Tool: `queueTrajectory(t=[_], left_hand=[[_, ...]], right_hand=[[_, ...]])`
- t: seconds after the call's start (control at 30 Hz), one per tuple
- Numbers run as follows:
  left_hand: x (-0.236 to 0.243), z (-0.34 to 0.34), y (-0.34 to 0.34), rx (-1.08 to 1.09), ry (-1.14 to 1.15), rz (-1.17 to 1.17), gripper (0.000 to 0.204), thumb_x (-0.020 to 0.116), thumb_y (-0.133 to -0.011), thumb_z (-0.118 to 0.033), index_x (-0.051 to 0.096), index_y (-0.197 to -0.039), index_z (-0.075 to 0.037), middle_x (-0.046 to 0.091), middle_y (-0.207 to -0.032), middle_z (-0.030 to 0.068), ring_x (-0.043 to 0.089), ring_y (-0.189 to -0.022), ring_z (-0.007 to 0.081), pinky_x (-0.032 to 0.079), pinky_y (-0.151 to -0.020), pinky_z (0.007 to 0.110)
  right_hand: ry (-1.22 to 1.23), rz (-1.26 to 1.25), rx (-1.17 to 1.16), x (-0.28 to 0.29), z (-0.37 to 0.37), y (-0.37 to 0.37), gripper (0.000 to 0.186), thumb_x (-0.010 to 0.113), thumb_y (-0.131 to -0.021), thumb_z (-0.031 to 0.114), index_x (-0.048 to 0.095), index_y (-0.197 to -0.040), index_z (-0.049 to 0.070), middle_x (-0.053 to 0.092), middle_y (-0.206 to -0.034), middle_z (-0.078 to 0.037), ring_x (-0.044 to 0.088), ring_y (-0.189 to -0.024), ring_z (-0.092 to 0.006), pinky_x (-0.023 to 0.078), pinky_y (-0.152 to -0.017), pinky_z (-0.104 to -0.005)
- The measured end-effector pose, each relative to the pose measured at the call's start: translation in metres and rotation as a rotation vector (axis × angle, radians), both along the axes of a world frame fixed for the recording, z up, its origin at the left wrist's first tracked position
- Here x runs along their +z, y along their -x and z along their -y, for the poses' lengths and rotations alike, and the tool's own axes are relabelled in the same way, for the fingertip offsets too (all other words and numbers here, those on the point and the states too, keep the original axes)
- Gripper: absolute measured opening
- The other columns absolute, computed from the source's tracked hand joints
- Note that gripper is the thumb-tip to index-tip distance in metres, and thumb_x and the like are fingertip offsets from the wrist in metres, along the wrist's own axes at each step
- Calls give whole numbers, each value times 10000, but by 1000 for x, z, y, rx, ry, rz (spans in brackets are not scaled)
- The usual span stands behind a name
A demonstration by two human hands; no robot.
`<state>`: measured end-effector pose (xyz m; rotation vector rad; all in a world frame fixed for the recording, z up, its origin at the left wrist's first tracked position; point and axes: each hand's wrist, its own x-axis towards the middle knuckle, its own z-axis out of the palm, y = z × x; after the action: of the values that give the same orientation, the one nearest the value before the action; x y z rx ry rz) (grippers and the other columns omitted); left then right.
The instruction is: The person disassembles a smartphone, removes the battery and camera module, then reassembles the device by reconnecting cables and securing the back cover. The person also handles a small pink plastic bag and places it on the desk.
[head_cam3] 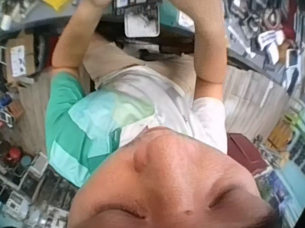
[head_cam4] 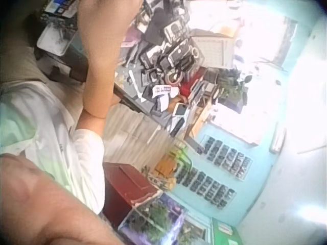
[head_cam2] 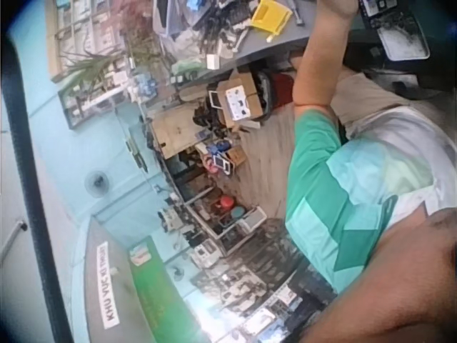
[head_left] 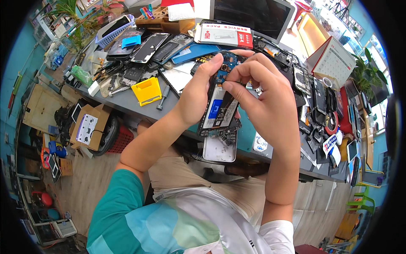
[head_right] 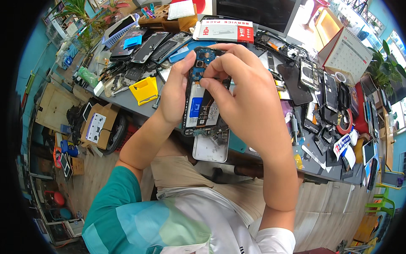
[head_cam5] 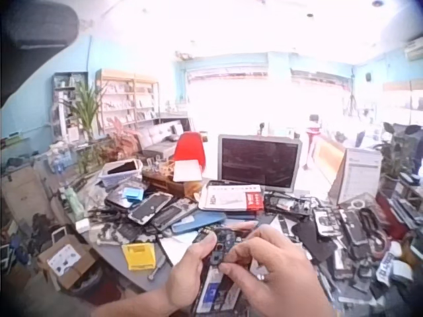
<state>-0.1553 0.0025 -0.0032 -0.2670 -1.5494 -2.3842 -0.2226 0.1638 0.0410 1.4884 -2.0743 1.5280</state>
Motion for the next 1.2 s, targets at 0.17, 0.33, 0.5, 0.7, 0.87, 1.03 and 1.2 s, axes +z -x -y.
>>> queueTrajectory(t=[0.17, 0.33, 0.5, 0.7, 0.87, 1.03, 1.2], left_hand=[[4, -5, 6, 28, -84, 0, 682, 318, -1192, -554, 536, -1605, -57, 755, -1170, 146, 772, -876, 229, 684, -698, 390], [-5, 7, 6, -107, -142, -30, 741, 283, -1163, -560, 488, -1633, -25, 724, -1340, 237, 807, -978, 308, 731, -729, 448], [-6, 5, 5, -118, -169, -50, 734, 288, -1172, -542, 493, -1632, -8, 722, -1353, 249, 800, -1066, 312, 733, -809, 451], [-4, 0, 3, -89, -105, -42, 670, 290, -1197, -540, 501, -1633, -78, 748, -1334, 168, 785, -1036, 242, 708, -781, 416], [-4, -1, 1, -94, -93, -74, 652, 298, -1201, -539, 505, -1632, -95, 757, -1316, 151, 784, -1024, 216, 708, -749, 397], [-3, -3, 0, -52, -55, -62, 649, 302, -1203, -536, 521, -1625, -93, 762, -1287, 148, 785, -995, 211, 706, -750, 391], [-1, -7, -7, -108, -98, -6, 654, 316, -1203, -530, 527, -1624, -77, 759, -1190, 151, 773, -889, 229, 685, -716, 374]], right_hand=[[55, -92, -17, -6, -5, 8, 130, 821, -946, 20, 729, -1033, -11, 696, -1030, -67, 608, -854, -171, 493, -757, -314], [45, -80, -161, -21, -18, 10, 113, 814, -948, 22, 772, -1052, 8, 703, -986, -86, 686, -872, -223, 519, -741, -355], [101, -182, -125, -37, -14, 6, 163, 848, -921, -2, 787, -1073, 4, 672, -992, -109, 717, -933, -268, 578, -812, -387], [153, -438, -240, -44, -8, 6, 203, 879, -877, 19, 789, -1059, 27, 678, -1001, -100, 701, -907, -290, 577, -774, -414], [151, -530, -253, -43, -9, 5, 212, 883, -852, 22, 786, -1040, 44, 684, -1001, -89, 695, -894, -290, 559, -733, -418], [114, -550, -259, -41, -11, 4, 198, 887, -853, 35, 779, -1019, 38, 677, -962, -83, 696, -883, -288, 558, -738, -422], [-120, -160, -150, -6, -22, 2, 169, 890, -857, 48, 765, -966, 19, 680, -926, -83, 685, -802, -255, 533, -722, -391]])
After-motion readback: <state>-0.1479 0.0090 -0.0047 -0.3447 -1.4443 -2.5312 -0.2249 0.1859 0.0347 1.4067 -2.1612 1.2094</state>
